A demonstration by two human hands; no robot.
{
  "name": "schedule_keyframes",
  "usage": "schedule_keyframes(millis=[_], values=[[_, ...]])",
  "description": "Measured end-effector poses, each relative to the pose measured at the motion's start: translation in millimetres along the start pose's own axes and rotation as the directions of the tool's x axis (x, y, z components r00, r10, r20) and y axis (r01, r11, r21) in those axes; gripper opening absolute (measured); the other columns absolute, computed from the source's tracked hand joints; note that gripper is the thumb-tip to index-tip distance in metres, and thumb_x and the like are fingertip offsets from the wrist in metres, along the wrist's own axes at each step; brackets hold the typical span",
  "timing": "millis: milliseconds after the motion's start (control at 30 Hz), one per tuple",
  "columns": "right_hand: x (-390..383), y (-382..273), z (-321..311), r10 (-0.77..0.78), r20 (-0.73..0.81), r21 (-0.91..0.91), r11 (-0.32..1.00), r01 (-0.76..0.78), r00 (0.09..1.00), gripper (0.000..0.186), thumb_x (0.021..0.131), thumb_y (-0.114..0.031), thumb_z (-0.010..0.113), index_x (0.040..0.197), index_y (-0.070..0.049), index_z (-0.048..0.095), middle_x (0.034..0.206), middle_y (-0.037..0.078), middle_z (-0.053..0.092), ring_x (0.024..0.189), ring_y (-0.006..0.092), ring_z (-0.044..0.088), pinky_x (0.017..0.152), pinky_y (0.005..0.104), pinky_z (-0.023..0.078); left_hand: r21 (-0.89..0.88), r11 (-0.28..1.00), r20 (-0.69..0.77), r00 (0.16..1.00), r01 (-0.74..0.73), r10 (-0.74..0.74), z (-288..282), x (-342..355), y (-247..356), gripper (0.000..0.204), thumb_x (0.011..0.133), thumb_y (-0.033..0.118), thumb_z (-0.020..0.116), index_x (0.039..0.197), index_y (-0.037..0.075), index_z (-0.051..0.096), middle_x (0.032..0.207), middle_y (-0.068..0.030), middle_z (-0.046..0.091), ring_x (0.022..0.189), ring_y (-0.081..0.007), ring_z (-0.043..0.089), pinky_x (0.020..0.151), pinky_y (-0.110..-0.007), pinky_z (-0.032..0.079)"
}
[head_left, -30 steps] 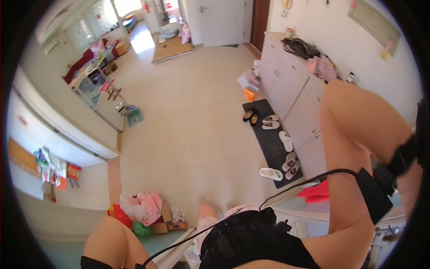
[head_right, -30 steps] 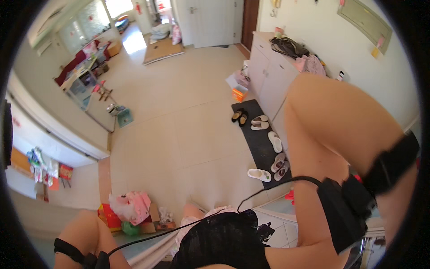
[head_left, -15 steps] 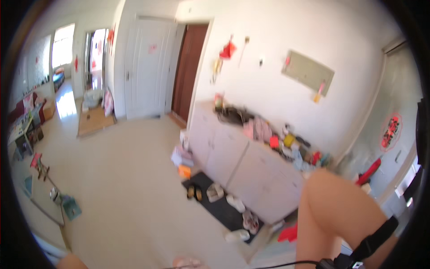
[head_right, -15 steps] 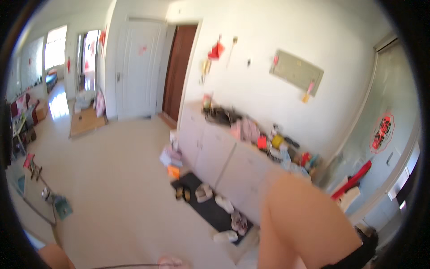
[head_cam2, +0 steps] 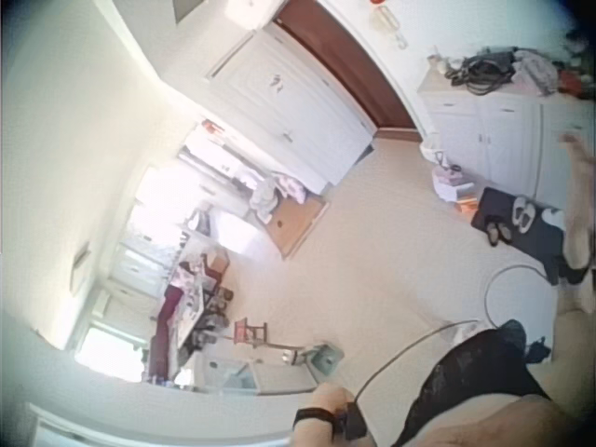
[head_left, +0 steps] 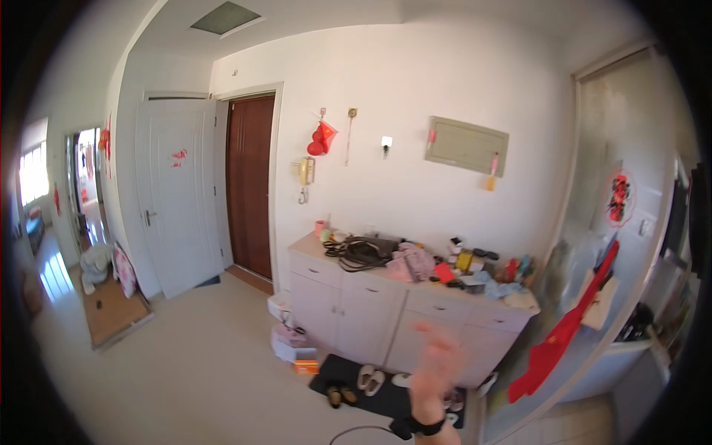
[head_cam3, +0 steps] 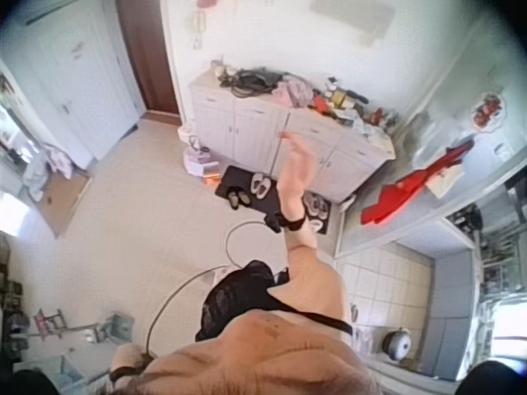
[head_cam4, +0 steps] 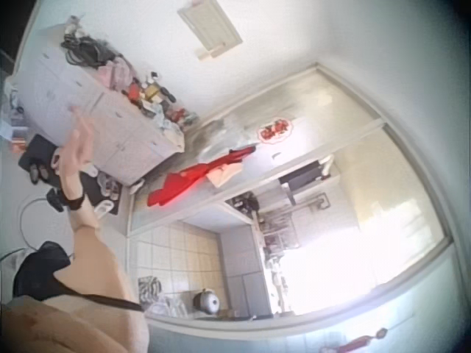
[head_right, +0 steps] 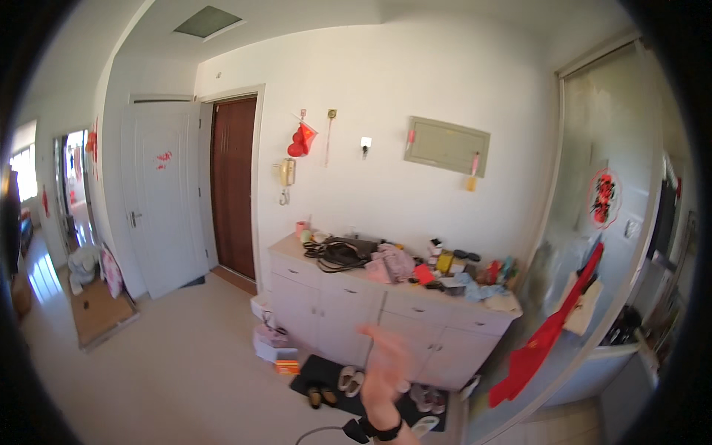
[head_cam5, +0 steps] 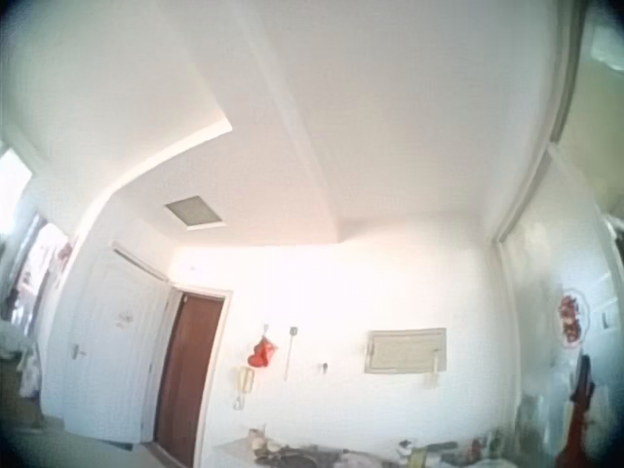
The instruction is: The person applies a cleaning substance to a cloth and wipes down the neck of a kitchen faucet before removing the aerator by hand, taking it apart into components, and attempting to reassemble and reattach it to the faucet.
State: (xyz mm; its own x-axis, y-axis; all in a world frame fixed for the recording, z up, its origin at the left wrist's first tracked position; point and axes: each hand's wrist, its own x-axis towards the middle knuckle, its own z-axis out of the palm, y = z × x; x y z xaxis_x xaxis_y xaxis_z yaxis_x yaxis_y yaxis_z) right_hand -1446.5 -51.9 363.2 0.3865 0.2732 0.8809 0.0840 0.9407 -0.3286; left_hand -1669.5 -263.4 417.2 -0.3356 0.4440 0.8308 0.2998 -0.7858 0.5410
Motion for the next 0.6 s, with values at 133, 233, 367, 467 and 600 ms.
schedule_keyframes(millis=[133, 233, 367, 467, 600], values=[[-229, 210, 62, 0.718, 0.521, -0.558, 0.696, -0.453, 0.461, 0.024, 0.092, -0.022, 0.059, 0.107, -0.004, 0.064, 0.091, 0.008, 0.07, 0.087, 0.0228, 0.067, 0.078, 0.036, 0.052, 0.081, 0.995, -0.153, 0.987, 0.052, -0.039, -111, 25, -74, 0.053, 0.094, 0.036, 0.059, 0.131, 0.0, 0.05, 0.123, -0.0128, 0.058, 0.101, -0.0246, 0.059, 0.089, -0.037, 0.049], [-399, 244, 154, 0.444, 0.671, -0.606, 0.79, -0.093, -0.593, 0.03, 0.091, -0.034, 0.06, 0.103, -0.007, 0.064, 0.077, 0.004, 0.064, 0.07, 0.0191, 0.061, 0.066, 0.0363, 0.051, 0.32, 0.942, -0.331, 0.944, 0.1, 0.012, -216, 32, -104, 0.051, 0.095, 0.035, 0.058, 0.13, -0.001, 0.051, 0.122, -0.0129, 0.059, 0.1, -0.024, 0.059, 0.088, -0.036, 0.049], [-538, 222, 267, 0.134, 0.714, -0.616, 0.587, -0.525, -0.687, 0.035, 0.095, -0.039, 0.054, 0.093, -0.005, 0.063, 0.073, 0.003, 0.057, 0.065, 0.0168, 0.051, 0.063, 0.0348, 0.046, 0.482, 0.85, -0.63, 0.758, 0.212, 0.169, -356, -15, -102, 0.048, 0.096, 0.033, 0.056, 0.129, -0.002, 0.052, 0.121, -0.0131, 0.06, 0.099, -0.0231, 0.059, 0.088, -0.035, 0.049], [-631, 242, 327, 0.011, 0.595, -0.287, 0.937, -0.2, -0.804, 0.042, 0.093, -0.043, 0.054, 0.106, -0.004, 0.066, 0.093, 0.008, 0.069, 0.08, 0.0223, 0.063, 0.073, 0.0379, 0.051, 0.223, 0.96, -0.942, 0.291, 0.167, 0.169, -434, -111, -91, 0.04, 0.101, 0.027, 0.049, 0.128, -0.003, 0.053, 0.117, -0.0127, 0.061, 0.093, -0.0232, 0.06, 0.084, -0.035, 0.05], [-730, 316, 357, 0.118, -0.115, -0.714, 0.68, 0.165, -0.986, 0.043, 0.093, -0.046, 0.052, 0.113, -0.012, 0.069, 0.113, 0.012, 0.069, 0.102, 0.0267, 0.064, 0.085, 0.0411, 0.05, 0.535, 0.733, -0.818, 0.042, 0.42, 0.573, -566, -351, -134, 0.059, 0.089, 0.036, 0.068, 0.133, 0.001, 0.051, 0.123, -0.0118, 0.061, 0.093, -0.0254, 0.061, 0.088, -0.041, 0.051]])
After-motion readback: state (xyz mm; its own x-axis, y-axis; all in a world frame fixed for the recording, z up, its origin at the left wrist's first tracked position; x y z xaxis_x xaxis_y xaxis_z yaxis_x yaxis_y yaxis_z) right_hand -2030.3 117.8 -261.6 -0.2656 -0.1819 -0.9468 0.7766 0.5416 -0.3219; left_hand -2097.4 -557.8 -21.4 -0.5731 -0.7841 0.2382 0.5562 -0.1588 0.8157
